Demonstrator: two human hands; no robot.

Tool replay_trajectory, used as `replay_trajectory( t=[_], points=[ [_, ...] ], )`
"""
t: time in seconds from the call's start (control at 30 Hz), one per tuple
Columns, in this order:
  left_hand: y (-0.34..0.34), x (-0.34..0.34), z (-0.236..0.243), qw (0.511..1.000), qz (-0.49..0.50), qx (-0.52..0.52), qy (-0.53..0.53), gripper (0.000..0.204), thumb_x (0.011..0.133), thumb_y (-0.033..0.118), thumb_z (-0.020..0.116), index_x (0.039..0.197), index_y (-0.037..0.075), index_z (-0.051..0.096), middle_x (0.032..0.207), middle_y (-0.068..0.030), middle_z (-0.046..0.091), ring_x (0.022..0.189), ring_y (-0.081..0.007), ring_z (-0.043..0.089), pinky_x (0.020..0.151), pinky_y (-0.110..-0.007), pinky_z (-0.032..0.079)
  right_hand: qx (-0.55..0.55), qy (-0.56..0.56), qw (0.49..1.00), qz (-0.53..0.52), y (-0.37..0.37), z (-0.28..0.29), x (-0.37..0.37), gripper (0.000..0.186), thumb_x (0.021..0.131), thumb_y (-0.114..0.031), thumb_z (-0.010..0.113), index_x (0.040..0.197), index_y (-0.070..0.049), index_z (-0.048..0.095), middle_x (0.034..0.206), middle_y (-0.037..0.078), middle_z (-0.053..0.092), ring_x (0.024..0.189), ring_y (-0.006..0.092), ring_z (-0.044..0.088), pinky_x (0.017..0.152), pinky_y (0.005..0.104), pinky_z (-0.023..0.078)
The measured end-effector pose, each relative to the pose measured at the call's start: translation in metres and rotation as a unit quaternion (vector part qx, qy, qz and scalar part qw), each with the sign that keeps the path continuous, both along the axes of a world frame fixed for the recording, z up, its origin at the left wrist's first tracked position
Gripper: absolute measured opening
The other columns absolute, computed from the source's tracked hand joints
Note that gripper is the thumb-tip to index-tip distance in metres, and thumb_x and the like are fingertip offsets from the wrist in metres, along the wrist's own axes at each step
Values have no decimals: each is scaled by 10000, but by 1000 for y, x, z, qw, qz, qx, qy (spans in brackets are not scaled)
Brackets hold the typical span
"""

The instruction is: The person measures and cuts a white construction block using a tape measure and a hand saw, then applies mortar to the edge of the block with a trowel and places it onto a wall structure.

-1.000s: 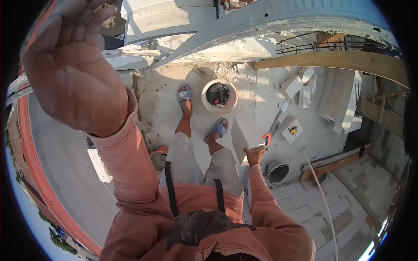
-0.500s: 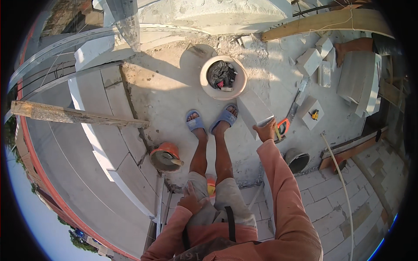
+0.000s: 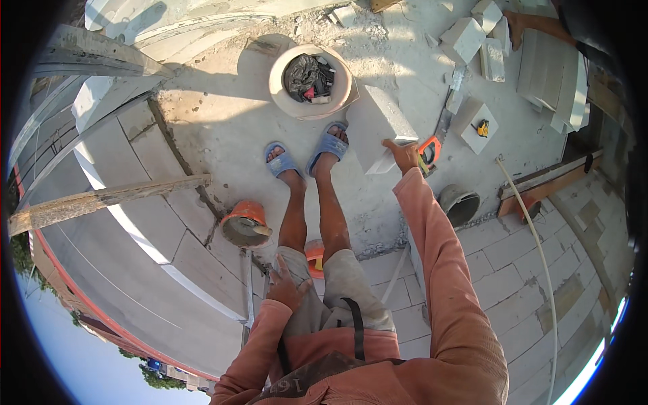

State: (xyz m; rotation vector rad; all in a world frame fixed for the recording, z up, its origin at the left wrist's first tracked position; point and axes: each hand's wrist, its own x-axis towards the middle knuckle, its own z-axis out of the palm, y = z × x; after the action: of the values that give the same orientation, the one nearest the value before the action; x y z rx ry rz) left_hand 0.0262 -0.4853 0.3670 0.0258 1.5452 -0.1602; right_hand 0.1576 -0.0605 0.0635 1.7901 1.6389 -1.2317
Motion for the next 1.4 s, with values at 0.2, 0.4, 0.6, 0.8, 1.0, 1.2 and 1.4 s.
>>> replay_trajectory(
  t=[0.2, 0.4, 0.6, 0.8, 1.0, 1.2, 1.4],
  points=[
    [15, -3, 4, 999, -39, -21, 18, 1241, 868, 562, 725, 1610, 113, -163, 1505, -462, 264, 1318, -642, 418, 1122, -586, 385, -17, -70, 978, -195, 26, 9, -74, 1320, 551, -613, 886, 1465, 111, 267, 1481, 226, 376, 1392, 340, 397, 1117, 411, 398],
    [12, -4, 5, 998, -40, -36, 26, 1244, 854, 545, 743, 1616, 113, -140, 1509, -454, 270, 1330, -637, 409, 1120, -586, 386, 87, -245, 949, -178, 12, -10, -191, 1435, 502, -668, 868, 1498, 125, 208, 1427, 189, 388, 1357, 319, 364, 1119, 471, 372],
    [8, 5, -1, 998, -42, -37, 27, 1241, 852, 528, 749, 1617, 104, -131, 1503, -441, 281, 1342, -628, 395, 1128, -586, 374, 188, -231, 929, -221, -2, -25, -195, 1574, 507, -718, 871, 1567, 90, 33, 1484, 229, 314, 1351, 379, 365, 1090, 546, 364],
    [-5, 7, -1, 999, 2, -31, 41, 1229, 855, 548, 730, 1621, 108, -125, 1499, -433, 296, 1352, -610, 396, 1122, -585, 382, 221, -168, 956, -98, -16, 10, -194, 1573, 539, -718, 884, 1616, -63, -57, 1579, 285, 175, 1442, 436, 286, 1145, 596, 302],
    [-19, 2, 2, 998, 3, -52, 34, 1208, 855, 561, 726, 1633, 170, -110, 1484, -393, 351, 1328, -568, 449, 1060, -584, 440, 199, -173, 965, -15, -32, 12, -198, 1504, 555, -724, 868, 1640, -195, -28, 1662, 249, 74, 1524, 433, 173, 1131, 741, 220],
    [-33, 2, 2, 999, 2, -44, 31, 1173, 871, 579, 699, 1639, 182, -95, 1501, -371, 354, 1324, -542, 466, 1027, -594, 458, 293, -155, 942, 49, -44, 28, -196, 1316, 699, -767, 753, 1641, -176, 50, 1634, 276, 147, 1503, 458, 213, 1177, 668, 202],
    [-76, 27, -35, 980, 148, 82, 101, 1008, 931, 622, 601, 1646, 137, 82, 1501, -348, 383, 1342, -548, 438, 1104, -570, 392, 336, 77, 891, 294, -129, 78, -203, 947, 900, -498, 705, 1609, -126, 200, 1538, 297, 282, 1427, 475, 308, 1192, 536, 252]
  ],
)
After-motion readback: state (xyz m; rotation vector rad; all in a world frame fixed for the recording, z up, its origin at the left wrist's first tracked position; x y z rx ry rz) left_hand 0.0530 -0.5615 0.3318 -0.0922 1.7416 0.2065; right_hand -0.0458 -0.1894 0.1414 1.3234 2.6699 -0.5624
